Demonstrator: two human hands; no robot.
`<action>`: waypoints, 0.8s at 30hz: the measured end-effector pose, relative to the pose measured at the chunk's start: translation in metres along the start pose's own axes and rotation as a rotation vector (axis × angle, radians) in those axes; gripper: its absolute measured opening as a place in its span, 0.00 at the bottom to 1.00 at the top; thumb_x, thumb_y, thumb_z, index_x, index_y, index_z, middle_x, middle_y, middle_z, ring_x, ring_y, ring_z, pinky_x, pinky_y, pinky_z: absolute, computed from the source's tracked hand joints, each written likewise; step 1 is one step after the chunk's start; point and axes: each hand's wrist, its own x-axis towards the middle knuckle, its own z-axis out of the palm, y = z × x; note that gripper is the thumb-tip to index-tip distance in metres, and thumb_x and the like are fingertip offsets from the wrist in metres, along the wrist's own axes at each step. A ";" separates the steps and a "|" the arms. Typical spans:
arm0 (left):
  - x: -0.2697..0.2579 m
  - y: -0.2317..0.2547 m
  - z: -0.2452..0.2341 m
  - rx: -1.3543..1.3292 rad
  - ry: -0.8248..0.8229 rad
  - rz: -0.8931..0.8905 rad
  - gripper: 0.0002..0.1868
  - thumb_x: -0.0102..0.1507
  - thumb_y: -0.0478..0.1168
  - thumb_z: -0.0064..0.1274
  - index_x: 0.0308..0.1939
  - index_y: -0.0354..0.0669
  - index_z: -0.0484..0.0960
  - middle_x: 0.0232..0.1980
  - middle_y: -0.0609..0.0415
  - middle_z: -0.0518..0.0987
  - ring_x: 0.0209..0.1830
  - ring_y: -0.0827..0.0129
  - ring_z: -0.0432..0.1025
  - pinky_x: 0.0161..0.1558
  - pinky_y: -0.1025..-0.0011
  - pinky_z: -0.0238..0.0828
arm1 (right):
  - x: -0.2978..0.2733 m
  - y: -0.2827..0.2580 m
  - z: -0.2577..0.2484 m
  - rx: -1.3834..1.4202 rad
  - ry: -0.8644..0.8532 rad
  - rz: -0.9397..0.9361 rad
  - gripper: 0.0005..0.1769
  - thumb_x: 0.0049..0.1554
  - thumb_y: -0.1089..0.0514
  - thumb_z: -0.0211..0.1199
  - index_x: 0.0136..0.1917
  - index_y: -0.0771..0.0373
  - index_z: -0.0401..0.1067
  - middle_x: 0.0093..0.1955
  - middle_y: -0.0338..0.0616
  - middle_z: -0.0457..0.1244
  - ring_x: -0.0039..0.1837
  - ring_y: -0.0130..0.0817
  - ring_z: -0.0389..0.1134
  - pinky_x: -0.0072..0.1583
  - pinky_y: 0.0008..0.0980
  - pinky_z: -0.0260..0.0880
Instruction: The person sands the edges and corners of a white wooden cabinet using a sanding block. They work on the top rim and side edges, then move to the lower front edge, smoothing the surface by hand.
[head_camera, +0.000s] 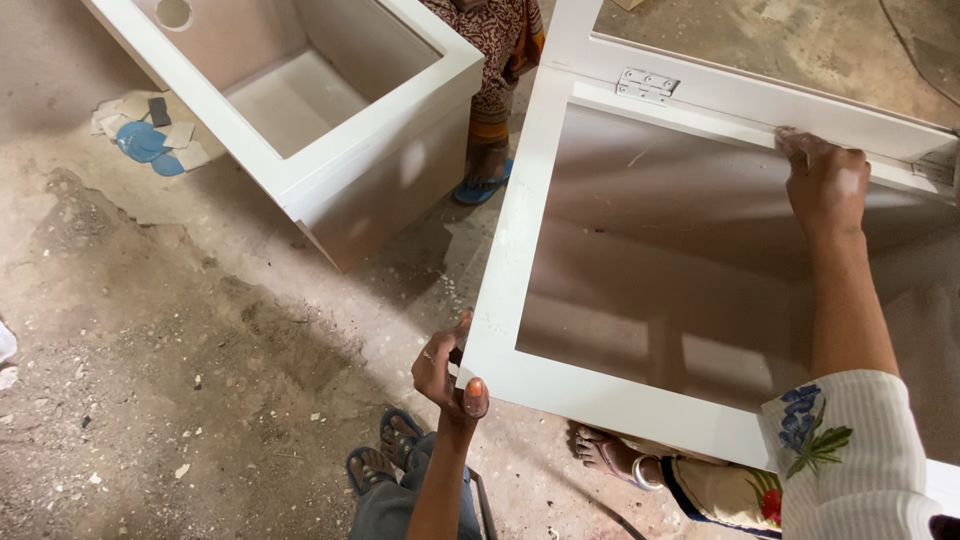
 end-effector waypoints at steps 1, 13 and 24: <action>0.000 0.000 -0.001 -0.004 -0.003 -0.008 0.41 0.70 0.68 0.36 0.47 0.26 0.81 0.43 0.38 0.84 0.39 0.55 0.83 0.38 0.65 0.80 | -0.001 -0.002 0.004 0.082 0.015 0.128 0.07 0.70 0.63 0.61 0.54 0.61 0.80 0.56 0.47 0.72 0.54 0.36 0.76 0.55 0.31 0.80; 0.002 0.005 -0.004 0.039 -0.028 -0.022 0.41 0.70 0.70 0.35 0.46 0.30 0.82 0.41 0.42 0.84 0.39 0.59 0.82 0.40 0.67 0.80 | 0.016 -0.061 0.005 0.043 0.020 0.092 0.10 0.69 0.60 0.61 0.59 0.61 0.81 0.58 0.54 0.71 0.56 0.52 0.74 0.57 0.48 0.75; -0.003 -0.016 -0.001 0.096 -0.031 0.014 0.44 0.68 0.72 0.31 0.45 0.32 0.82 0.40 0.44 0.85 0.33 0.65 0.81 0.34 0.71 0.78 | 0.064 -0.150 0.069 -0.014 0.177 0.088 0.17 0.50 0.72 0.55 0.50 0.62 0.78 0.55 0.51 0.71 0.57 0.46 0.74 0.68 0.44 0.72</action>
